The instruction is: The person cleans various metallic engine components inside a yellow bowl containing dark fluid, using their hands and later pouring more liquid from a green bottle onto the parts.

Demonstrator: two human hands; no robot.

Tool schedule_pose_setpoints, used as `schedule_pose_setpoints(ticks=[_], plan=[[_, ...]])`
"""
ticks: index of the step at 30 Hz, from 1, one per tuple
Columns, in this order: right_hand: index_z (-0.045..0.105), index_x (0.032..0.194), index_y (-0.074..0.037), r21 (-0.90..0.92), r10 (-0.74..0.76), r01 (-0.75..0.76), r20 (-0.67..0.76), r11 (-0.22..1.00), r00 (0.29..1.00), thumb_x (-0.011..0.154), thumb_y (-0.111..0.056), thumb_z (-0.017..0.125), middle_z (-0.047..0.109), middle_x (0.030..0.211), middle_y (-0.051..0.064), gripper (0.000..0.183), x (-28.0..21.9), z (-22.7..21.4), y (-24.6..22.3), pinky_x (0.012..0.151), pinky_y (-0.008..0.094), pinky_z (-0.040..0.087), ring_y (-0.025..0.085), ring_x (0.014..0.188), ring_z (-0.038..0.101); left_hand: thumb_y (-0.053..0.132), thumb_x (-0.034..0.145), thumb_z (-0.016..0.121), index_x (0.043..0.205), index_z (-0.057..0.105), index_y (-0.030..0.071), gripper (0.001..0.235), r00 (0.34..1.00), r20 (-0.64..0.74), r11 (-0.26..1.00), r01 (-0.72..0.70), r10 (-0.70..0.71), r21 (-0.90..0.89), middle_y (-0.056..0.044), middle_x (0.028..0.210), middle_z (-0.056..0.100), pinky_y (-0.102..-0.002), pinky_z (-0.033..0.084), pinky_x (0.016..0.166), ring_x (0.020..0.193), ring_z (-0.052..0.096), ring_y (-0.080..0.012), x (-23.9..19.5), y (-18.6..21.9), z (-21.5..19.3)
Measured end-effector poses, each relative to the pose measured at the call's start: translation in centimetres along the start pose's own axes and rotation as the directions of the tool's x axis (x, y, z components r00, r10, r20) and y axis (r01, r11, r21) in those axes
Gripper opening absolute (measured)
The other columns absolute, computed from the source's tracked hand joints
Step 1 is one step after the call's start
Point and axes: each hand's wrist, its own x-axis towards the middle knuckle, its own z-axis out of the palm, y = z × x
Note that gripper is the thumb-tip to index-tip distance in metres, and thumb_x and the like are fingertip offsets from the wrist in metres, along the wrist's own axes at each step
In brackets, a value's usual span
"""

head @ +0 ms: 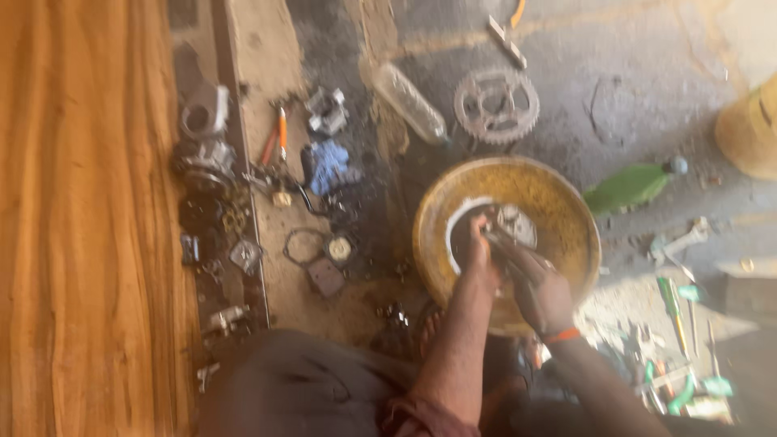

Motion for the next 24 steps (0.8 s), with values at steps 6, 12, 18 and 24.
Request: schedule_pose_setpoints(ticks=[6,12,18,24], plan=[[0.071,0.123,-0.008,0.049,-0.062,0.063,-0.021,0.997,0.998,0.088,-0.001,0.057,0.069,0.127,0.008,0.038,-1.1,0.5,1.2,0.094,0.04,0.056,0.03,0.114,0.067,0.04,0.095,0.055,0.115,0.069,0.024,0.029,0.971,0.009,0.958,-0.236,0.24,-0.163,-0.006,0.098,0.066,-0.037,0.051,0.066,0.079,0.059,-0.0239,-2.7,1.2,1.9],[0.073,0.111,-0.01,-0.052,-0.111,0.108,-0.061,0.993,0.992,0.095,-0.009,0.062,0.073,0.123,0.003,0.018,-0.5,-0.4,1.2,0.086,0.035,0.058,0.025,0.111,0.072,0.032,0.103,0.05,0.124,0.062,0.016,0.03,0.943,0.033,0.921,-0.315,0.33,-0.228,-0.008,0.108,0.066,-0.037,0.058,0.083,0.099,0.064,-0.0233,-3.1,-0.1,2.4],[0.076,0.112,-0.016,-0.007,-0.013,0.014,0.053,1.0,0.999,0.098,-0.008,0.057,0.075,0.117,0.002,0.025,0.3,-1.9,3.0,0.089,0.036,0.06,0.023,0.103,0.075,0.028,0.095,0.048,0.125,0.057,0.016,0.034,0.948,0.015,0.919,-0.304,0.318,-0.252,-0.009,0.113,0.071,-0.049,0.054,0.09,0.11,0.065,-0.0274,-2.9,0.0,1.8],[0.071,0.123,-0.01,0.236,0.303,-0.326,0.128,0.916,0.944,0.1,-0.013,0.059,0.076,0.111,0.009,0.027,0.6,-0.6,3.5,0.081,0.036,0.058,0.027,0.098,0.076,0.025,0.098,0.045,0.13,0.053,0.013,0.034,0.891,0.252,0.884,-0.268,0.379,-0.383,-0.016,0.125,0.066,-0.053,0.056,0.094,0.113,0.066,-0.0355,-4.2,1.0,0.8]])
